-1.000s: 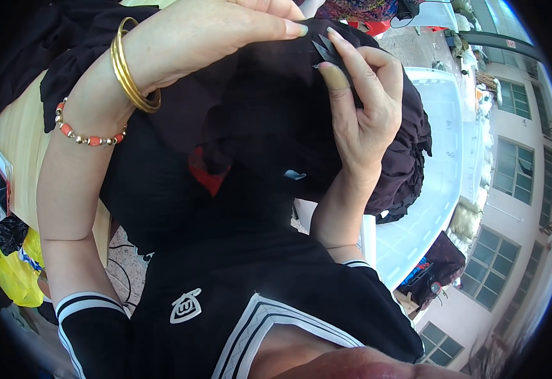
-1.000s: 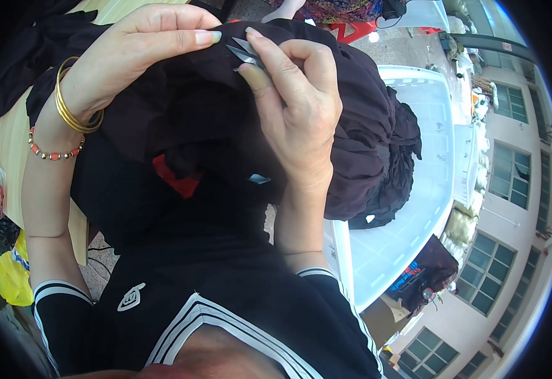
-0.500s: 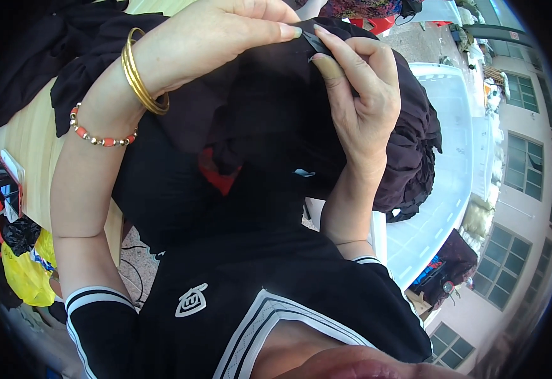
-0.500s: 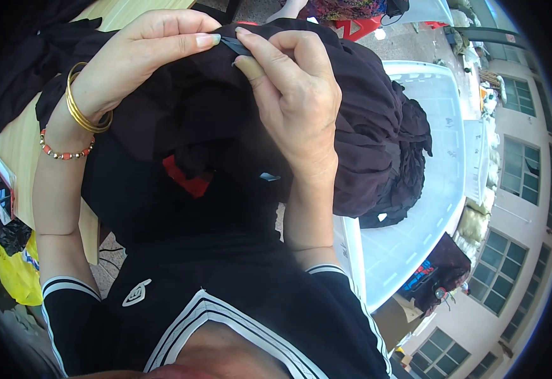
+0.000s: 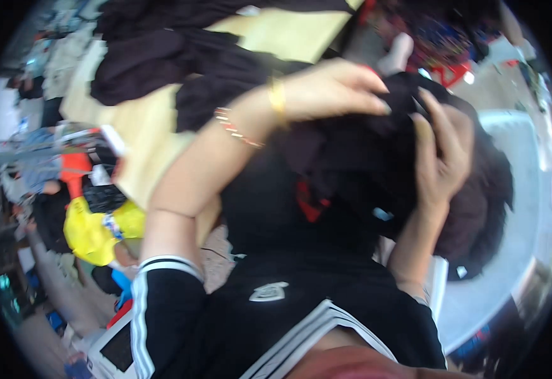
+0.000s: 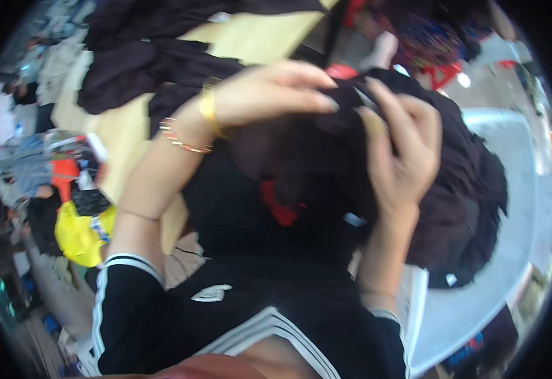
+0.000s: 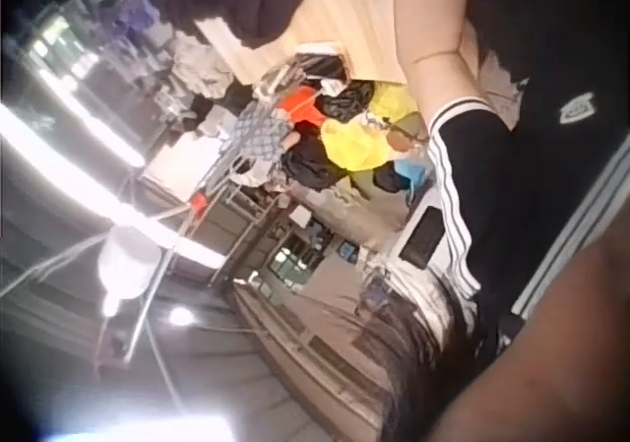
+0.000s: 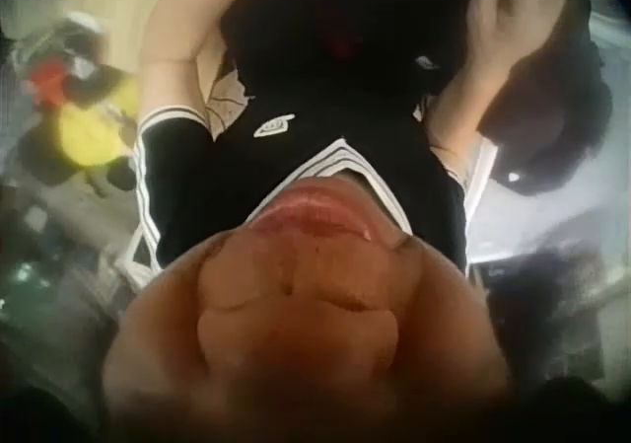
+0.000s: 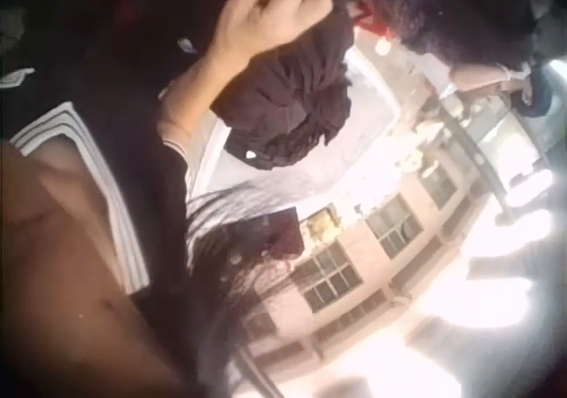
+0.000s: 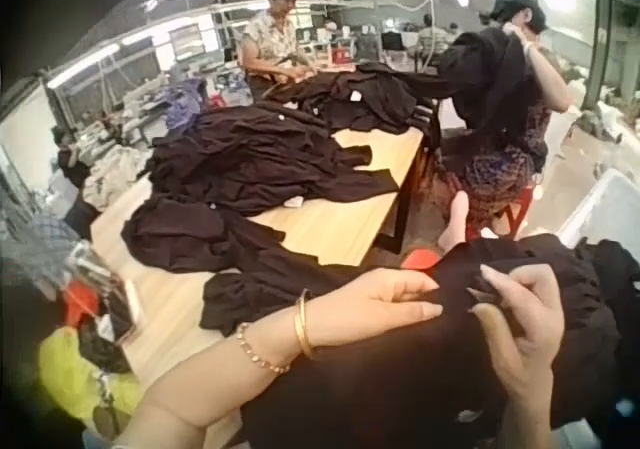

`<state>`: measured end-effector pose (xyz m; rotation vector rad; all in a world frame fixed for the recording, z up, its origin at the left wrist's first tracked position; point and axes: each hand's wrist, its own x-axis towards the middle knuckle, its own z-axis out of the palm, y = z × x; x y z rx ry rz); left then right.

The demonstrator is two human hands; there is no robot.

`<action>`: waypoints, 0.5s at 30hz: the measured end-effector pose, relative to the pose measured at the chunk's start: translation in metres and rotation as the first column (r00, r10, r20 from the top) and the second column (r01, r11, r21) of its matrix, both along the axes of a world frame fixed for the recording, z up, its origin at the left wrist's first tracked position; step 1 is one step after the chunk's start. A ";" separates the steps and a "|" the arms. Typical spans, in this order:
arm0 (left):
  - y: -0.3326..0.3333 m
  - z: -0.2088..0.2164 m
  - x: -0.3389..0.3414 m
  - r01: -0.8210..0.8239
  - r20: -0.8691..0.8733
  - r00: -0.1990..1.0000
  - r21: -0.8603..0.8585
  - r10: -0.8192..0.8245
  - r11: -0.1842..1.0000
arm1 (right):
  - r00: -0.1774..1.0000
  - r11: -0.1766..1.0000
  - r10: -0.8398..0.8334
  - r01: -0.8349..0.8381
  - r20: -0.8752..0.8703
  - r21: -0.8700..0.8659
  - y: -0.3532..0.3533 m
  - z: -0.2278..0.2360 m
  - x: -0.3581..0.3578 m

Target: Trimming loose threads from garments using a small snipping tool.

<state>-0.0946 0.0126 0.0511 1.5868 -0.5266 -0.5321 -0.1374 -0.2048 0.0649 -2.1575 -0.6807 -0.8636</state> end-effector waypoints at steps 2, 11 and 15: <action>0.007 -0.007 0.003 0.067 0.260 0.958 0.204 -0.121 0.977 | 0.999 0.999 -0.050 0.050 -0.020 0.010 -0.003 0.001 -0.005; 0.175 0.108 0.003 -0.869 0.538 0.493 0.270 0.683 0.414 | 0.992 0.981 -0.060 0.038 0.109 0.192 -0.032 -0.015 -0.035; 0.417 0.173 0.015 -0.976 0.251 -0.031 -0.216 0.967 0.025 | 0.974 0.986 0.009 -0.046 0.226 0.158 -0.031 -0.015 -0.038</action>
